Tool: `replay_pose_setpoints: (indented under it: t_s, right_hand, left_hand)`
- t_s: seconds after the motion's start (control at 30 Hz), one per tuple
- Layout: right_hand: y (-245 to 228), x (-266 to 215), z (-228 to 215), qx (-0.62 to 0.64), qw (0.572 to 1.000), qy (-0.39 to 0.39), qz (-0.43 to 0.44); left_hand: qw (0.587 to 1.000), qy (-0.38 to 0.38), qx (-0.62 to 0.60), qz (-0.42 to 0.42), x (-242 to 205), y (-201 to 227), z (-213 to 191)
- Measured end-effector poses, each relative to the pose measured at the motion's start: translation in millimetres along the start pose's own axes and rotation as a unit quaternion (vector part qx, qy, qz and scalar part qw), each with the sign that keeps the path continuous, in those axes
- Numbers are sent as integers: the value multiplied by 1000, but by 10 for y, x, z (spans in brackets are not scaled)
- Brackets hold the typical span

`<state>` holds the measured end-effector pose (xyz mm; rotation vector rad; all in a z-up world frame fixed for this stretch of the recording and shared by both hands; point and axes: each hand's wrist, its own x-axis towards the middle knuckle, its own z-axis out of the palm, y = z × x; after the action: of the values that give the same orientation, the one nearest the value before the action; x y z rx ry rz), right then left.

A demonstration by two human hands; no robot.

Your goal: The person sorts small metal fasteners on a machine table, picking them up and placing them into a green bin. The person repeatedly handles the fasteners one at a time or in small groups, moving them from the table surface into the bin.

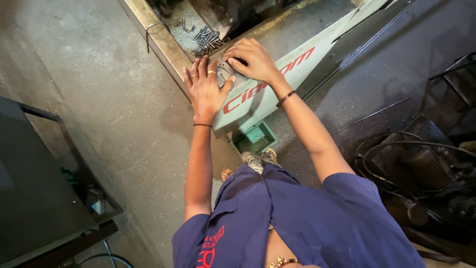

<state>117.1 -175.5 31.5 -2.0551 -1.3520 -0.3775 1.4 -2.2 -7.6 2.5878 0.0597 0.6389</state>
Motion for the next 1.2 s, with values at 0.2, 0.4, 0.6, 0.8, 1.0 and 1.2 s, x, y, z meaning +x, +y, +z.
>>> replay_pose_setpoints:
  t_s: [0.2, 0.4, 0.6, 0.8, 1.0, 1.2]
  right_hand:
    - [-11, -5, -14, 7, 1000, 3, 0]
    - [1, -4, -6, 3, 1000, 4, -1]
    - [19, -10, 11, 3, 1000, 1, 1]
    - [21, -4, -4, 10, 1000, -3, -3]
    - [-7, -8, -36, 11, 1000, -17, -4]
    - [-7, -3, -35, 10, 1000, -16, -6]
  left_hand:
    - [1000, -6, 8, -2, 5, 18, -28]
    - [1000, -15, 3, -8, 8, 38, -57]
    - [1000, -13, -2, -10, 2, 39, -62]
    - [1000, -5, -1, -6, 4, 22, -33]
    - [1000, -7, -2, -5, 5, 12, -39]
    - [1000, -9, -3, -2, 9, 31, -81]
